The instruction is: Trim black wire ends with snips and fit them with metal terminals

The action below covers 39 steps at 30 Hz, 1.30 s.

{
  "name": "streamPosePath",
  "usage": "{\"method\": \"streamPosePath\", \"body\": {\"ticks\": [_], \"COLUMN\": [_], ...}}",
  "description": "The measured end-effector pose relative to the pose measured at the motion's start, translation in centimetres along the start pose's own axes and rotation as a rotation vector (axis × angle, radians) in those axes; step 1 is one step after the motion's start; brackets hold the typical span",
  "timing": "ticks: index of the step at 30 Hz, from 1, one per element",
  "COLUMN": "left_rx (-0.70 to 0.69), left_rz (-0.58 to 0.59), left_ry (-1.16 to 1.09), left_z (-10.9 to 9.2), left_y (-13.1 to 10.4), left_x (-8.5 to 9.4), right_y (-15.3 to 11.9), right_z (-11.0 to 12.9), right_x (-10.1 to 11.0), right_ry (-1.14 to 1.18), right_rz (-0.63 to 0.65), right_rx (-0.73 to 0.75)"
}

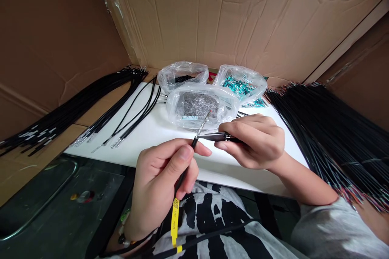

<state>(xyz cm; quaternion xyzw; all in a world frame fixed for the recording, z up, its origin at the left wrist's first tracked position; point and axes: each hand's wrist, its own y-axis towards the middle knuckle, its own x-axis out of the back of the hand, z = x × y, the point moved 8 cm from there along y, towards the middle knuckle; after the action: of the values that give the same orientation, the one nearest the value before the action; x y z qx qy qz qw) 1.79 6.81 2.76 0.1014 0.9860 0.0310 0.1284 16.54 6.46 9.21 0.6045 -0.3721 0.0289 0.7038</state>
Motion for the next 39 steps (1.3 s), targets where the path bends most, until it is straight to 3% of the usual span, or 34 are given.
{"method": "streamPosePath", "body": {"ticks": [6, 14, 21, 29, 39], "left_rx": [0.041, 0.022, 0.100, 0.150, 0.173], "left_rz": [0.113, 0.104, 0.164, 0.203, 0.213], "left_ry": [-0.060, -0.002, -0.100, -0.098, -0.098], "left_z": [0.5, 0.5, 0.8, 1.3, 1.3], "left_y": [0.5, 0.3, 0.7, 0.5, 0.7], "left_x": [-0.4, -0.3, -0.9, -1.2, -1.0], "right_y": [0.2, -0.1, 0.1, -0.2, -0.2], "right_z": [-0.2, -0.3, -0.8, -0.5, -0.9], "right_x": [0.4, -0.1, 1.3, -0.1, 0.1], "right_ry": [0.006, -0.008, 0.074, 0.048, 0.069], "right_rz": [-0.040, 0.000, -0.117, -0.040, -0.044], "right_rx": [0.008, -0.022, -0.004, -0.009, -0.028]}}
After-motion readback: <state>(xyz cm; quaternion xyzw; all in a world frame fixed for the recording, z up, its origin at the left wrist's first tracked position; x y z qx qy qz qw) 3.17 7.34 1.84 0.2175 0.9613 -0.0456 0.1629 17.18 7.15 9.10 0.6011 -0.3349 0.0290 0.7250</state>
